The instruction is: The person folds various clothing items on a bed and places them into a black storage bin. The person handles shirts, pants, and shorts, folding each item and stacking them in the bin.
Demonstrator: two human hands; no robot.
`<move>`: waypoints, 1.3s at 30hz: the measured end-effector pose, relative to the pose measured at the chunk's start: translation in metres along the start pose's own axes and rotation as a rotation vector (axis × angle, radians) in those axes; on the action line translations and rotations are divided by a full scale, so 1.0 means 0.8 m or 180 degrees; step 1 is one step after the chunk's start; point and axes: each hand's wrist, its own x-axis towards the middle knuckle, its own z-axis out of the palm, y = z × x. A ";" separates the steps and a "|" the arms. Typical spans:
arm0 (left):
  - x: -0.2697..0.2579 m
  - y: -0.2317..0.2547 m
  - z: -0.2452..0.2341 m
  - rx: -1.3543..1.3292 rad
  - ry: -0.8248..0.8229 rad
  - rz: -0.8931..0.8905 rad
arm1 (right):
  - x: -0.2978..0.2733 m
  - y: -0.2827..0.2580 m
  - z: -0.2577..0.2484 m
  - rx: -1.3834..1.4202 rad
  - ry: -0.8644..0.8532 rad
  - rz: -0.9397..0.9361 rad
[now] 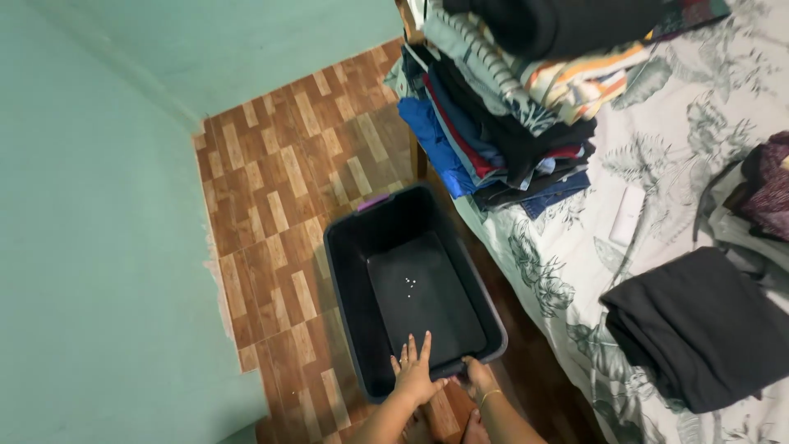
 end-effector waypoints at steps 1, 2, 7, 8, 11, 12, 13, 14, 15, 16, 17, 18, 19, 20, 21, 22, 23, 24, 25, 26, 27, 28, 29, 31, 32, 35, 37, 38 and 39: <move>-0.007 0.005 -0.006 0.0037 0.0054 0.0016 | -0.011 -0.006 -0.001 -0.0105 0.0002 0.0004; -0.018 0.009 -0.009 0.0064 0.0085 0.0026 | -0.025 -0.009 -0.007 -0.0215 0.0023 0.0025; -0.080 0.024 -0.028 0.0097 0.0202 0.0051 | -0.105 -0.019 -0.042 -0.0635 0.0069 -0.0082; -0.092 0.029 -0.034 0.0090 0.0193 0.0007 | -0.124 -0.026 -0.051 -0.0625 0.0020 -0.0052; -0.127 0.041 -0.056 0.0087 0.0084 -0.0058 | -0.182 -0.035 -0.075 -0.0450 0.0028 0.0158; -0.138 0.042 -0.063 0.0099 0.0025 -0.0062 | -0.200 -0.031 -0.081 -0.0690 0.0052 0.0214; -0.148 0.044 -0.069 0.0109 0.0081 -0.0008 | -0.219 -0.027 -0.090 -0.0929 0.0079 0.0270; -0.159 0.046 -0.069 0.0140 0.0110 0.0041 | -0.238 -0.020 -0.101 -0.1145 0.0113 0.0350; -0.169 0.051 -0.068 0.0171 0.0140 0.0089 | -0.254 -0.016 -0.111 -0.1167 0.0130 0.0295; -0.176 0.053 -0.071 0.0211 0.0199 0.0144 | -0.269 -0.015 -0.118 -0.1177 0.0141 0.0226; -0.181 0.056 -0.076 0.0251 0.0257 0.0200 | -0.284 -0.014 -0.125 -0.1187 0.0153 0.0157; -0.191 0.051 -0.079 0.0317 0.0287 0.0252 | -0.300 -0.011 -0.133 -0.1304 0.0140 -0.0105; -0.201 0.046 -0.082 0.0318 0.0437 0.0350 | -0.316 -0.007 -0.139 -0.1421 0.0136 -0.0368; -0.215 0.036 -0.080 0.0339 0.0542 0.0450 | -0.334 0.008 -0.153 -0.1397 0.0206 -0.0428; -0.231 0.026 -0.076 0.0356 0.0643 0.0553 | -0.352 0.017 -0.167 -0.1375 0.0277 -0.0487; -0.239 0.024 -0.080 0.0431 0.0607 0.0518 | -0.370 0.017 -0.183 -0.1299 0.0272 -0.0419; -0.249 0.021 -0.083 0.0508 0.0573 0.0483 | -0.388 0.018 -0.198 -0.1224 0.0263 -0.0351; -0.256 0.020 -0.090 0.0588 0.0550 0.0458 | -0.405 0.018 -0.208 -0.1142 0.0192 -0.0476; -0.260 0.022 -0.099 0.0634 0.0591 0.0555 | -0.420 0.015 -0.218 -0.1061 0.0126 -0.0605; -0.267 0.024 -0.097 0.0664 0.0583 0.0643 | -0.438 0.021 -0.234 -0.0989 0.0094 -0.0696; -0.272 0.029 -0.094 0.0693 0.0573 0.0731 | -0.453 0.028 -0.247 -0.0915 0.0097 -0.0771; -0.277 0.037 -0.090 0.0751 0.0574 0.0874 | -0.467 0.035 -0.260 -0.0850 0.0106 -0.0850; -0.280 0.047 -0.085 0.0806 0.0573 0.1017 | -0.481 0.042 -0.270 -0.0848 0.0251 -0.0958; -0.289 0.077 -0.075 0.0910 0.0534 0.1324 | -0.512 0.054 -0.288 -0.0866 0.0549 -0.1144; -0.294 0.091 -0.068 0.0964 0.0512 0.1480 | -0.525 0.060 -0.298 -0.0821 0.0510 -0.1162; -0.319 0.139 -0.046 0.1151 0.0362 0.1870 | -0.565 0.079 -0.338 -0.0516 0.0479 -0.1180; -0.346 0.172 -0.028 0.1253 0.0192 0.2107 | -0.595 0.105 -0.372 -0.0066 0.0574 -0.1099; -0.358 0.190 -0.021 0.1293 0.0098 0.2234 | -0.606 0.121 -0.386 0.0185 0.0548 -0.1083; -0.371 0.209 -0.016 0.1332 0.0002 0.2359 | -0.617 0.139 -0.401 0.0436 0.0523 -0.1070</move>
